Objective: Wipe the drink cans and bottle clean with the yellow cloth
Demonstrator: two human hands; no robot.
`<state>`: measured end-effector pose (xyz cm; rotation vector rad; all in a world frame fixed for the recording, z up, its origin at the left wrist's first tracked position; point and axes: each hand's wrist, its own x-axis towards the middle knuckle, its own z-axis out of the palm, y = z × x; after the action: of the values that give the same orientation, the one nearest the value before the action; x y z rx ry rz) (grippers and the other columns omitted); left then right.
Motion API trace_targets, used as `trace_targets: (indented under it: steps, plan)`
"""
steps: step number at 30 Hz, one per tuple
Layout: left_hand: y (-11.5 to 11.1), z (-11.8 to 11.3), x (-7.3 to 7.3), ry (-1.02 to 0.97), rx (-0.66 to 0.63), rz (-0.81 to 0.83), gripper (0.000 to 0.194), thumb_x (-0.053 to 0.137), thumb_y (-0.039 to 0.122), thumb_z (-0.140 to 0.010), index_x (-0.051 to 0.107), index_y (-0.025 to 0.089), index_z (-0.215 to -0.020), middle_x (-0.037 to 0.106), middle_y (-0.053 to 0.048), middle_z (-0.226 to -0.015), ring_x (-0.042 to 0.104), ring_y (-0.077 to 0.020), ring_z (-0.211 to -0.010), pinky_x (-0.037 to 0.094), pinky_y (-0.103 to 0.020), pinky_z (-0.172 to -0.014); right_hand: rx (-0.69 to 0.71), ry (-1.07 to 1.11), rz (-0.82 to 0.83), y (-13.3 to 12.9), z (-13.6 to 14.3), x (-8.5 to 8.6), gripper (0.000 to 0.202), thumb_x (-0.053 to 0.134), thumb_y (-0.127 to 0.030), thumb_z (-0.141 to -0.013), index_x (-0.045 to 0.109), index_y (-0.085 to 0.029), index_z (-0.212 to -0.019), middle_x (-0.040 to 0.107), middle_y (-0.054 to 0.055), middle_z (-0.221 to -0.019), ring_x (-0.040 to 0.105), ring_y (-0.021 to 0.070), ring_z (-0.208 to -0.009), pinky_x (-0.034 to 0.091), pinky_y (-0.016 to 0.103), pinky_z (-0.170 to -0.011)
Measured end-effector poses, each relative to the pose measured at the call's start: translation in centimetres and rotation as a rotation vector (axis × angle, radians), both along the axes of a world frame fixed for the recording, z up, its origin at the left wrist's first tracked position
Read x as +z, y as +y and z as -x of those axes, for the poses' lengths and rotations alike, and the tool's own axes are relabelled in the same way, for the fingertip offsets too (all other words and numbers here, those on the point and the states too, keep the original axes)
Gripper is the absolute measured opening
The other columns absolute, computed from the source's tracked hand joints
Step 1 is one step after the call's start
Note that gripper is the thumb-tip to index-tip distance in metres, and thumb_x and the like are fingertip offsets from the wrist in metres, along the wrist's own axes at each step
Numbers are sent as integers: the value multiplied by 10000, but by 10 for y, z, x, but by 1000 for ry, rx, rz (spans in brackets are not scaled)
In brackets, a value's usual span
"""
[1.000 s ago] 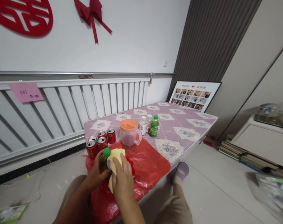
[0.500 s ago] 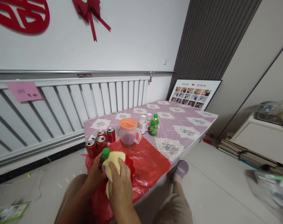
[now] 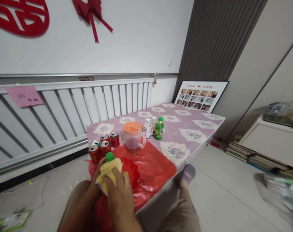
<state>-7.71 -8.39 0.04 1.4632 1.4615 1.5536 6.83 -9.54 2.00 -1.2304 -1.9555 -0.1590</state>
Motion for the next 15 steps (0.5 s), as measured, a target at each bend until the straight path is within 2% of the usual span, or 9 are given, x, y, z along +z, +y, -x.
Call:
trace_targets:
  steps: [3,5,10,15]
  plan:
    - [41,-17,5,24,-111,-9,547,675,278,-709,518,198,-1227,656,-85,-1142,639,-272,-1025,532,-416,-903,16,128,63,9,-12,5,488,545,-41,-760,641,-273,-1178,508,131,-1331,499,314,-1147,501,516,-932]
    - [56,-22,3,77,-104,-4,651,716,263,-653,472,176,-1250,627,-111,-1180,627,-280,-1049,508,-451,-937,22,199,114,17,-17,8,469,518,-45,-780,641,-249,-1183,492,144,-1338,492,306,-1179,480,509,-966]
    - [51,-18,-5,127,-74,3,688,742,262,-638,448,195,-1257,597,-109,-1203,612,-277,-1078,494,-457,-954,-4,387,257,47,-22,-1,476,468,-44,-789,612,-204,-1213,513,136,-1335,496,260,-1241,448,440,-1030]
    - [51,-19,-4,133,-91,29,699,732,255,-650,421,203,-1274,569,-104,-1241,599,-267,-1113,475,-439,-985,24,442,356,64,-22,-24,492,467,-51,-773,624,-191,-1218,660,101,-1159,622,213,-1106,490,363,-987]
